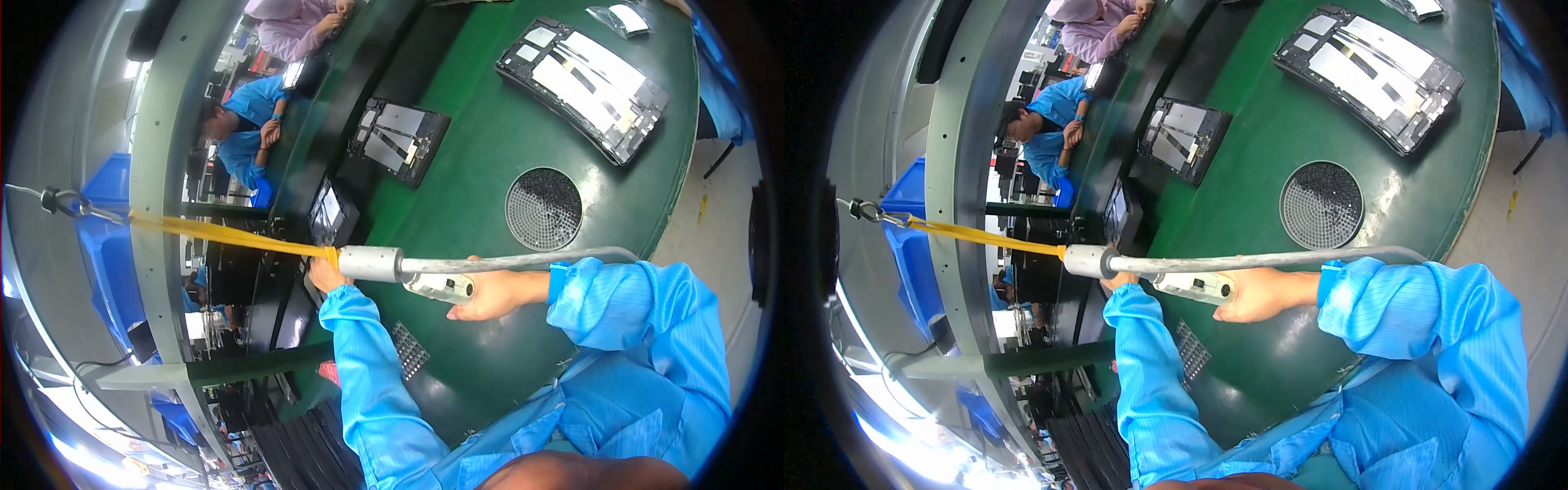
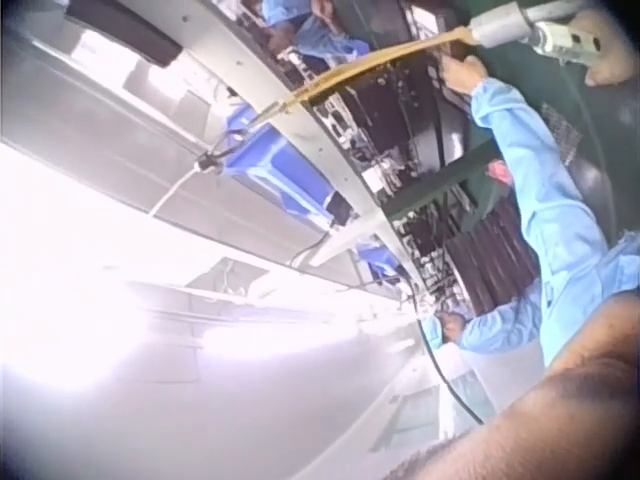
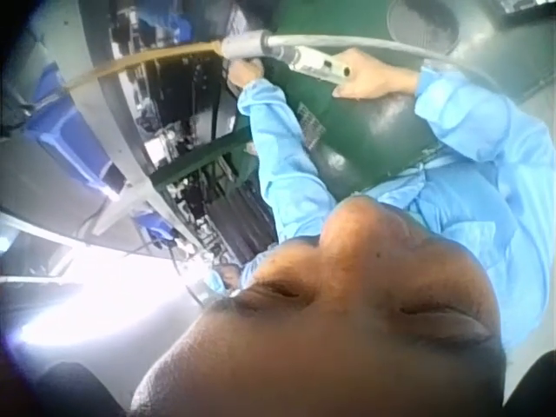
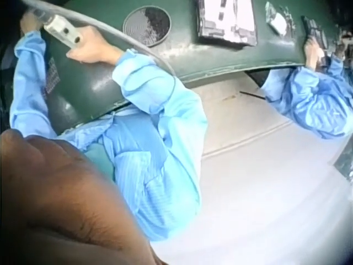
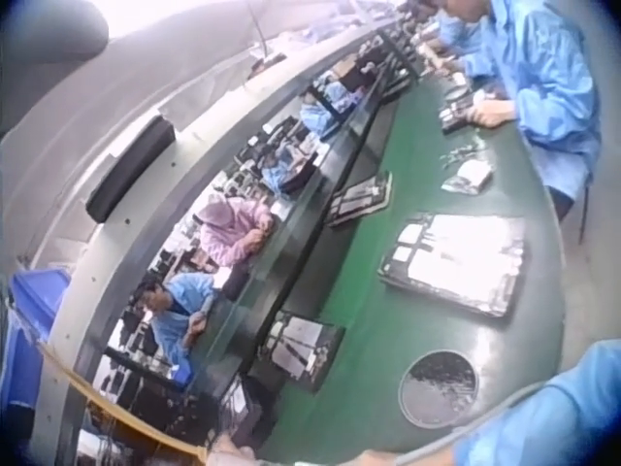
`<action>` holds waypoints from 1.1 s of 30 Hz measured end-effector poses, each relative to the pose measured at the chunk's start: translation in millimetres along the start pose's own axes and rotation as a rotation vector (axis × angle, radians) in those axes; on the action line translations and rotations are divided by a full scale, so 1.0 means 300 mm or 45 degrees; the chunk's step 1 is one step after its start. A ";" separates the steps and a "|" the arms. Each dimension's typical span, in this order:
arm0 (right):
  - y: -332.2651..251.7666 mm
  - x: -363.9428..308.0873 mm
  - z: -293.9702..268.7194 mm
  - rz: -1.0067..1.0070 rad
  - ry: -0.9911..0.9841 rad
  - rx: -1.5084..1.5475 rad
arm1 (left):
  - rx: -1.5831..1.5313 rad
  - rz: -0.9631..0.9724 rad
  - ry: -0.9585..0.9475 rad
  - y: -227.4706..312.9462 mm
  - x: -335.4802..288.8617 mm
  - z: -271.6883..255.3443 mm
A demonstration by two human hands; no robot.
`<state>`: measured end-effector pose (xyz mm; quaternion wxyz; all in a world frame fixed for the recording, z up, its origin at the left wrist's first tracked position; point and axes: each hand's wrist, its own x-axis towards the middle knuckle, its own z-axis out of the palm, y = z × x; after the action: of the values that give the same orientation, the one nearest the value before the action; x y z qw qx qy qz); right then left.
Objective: The person assembles tablet devices by applying small pads from sheets onto the device frames, fastening components using an electric screwdriver, and placing the assembled tablets onto an upper rack.
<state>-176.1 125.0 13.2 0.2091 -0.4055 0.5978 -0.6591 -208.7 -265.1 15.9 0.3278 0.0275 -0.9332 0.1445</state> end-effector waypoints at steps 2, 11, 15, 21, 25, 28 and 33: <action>-0.019 -0.008 -0.019 0.149 -0.073 0.215 | -0.116 -0.084 0.059 0.132 0.059 -0.100; -0.015 0.023 -0.082 -0.406 0.143 0.097 | -0.403 -0.101 0.439 0.405 -0.137 -0.496; -0.128 0.020 -0.182 -0.170 0.276 0.323 | -0.437 0.017 0.387 0.568 -0.300 -0.648; -0.119 0.019 -0.301 -0.148 0.465 0.123 | -0.746 0.113 -0.227 0.740 -0.542 -0.752; -0.079 0.034 -0.261 -0.042 0.410 0.027 | -1.035 -0.033 -0.428 0.823 -0.623 -0.746; -0.078 0.023 -0.244 0.027 0.365 0.008 | -1.099 -0.077 -0.489 0.833 -0.625 -0.752; -0.088 0.012 -0.184 0.002 0.295 0.060 | -1.148 -0.077 -0.509 0.874 -0.607 -0.757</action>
<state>-215.9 161.9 41.9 0.1485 -0.3214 0.6026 -0.7152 32.8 43.2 6.0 0.1258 -0.0628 -0.9462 -0.2914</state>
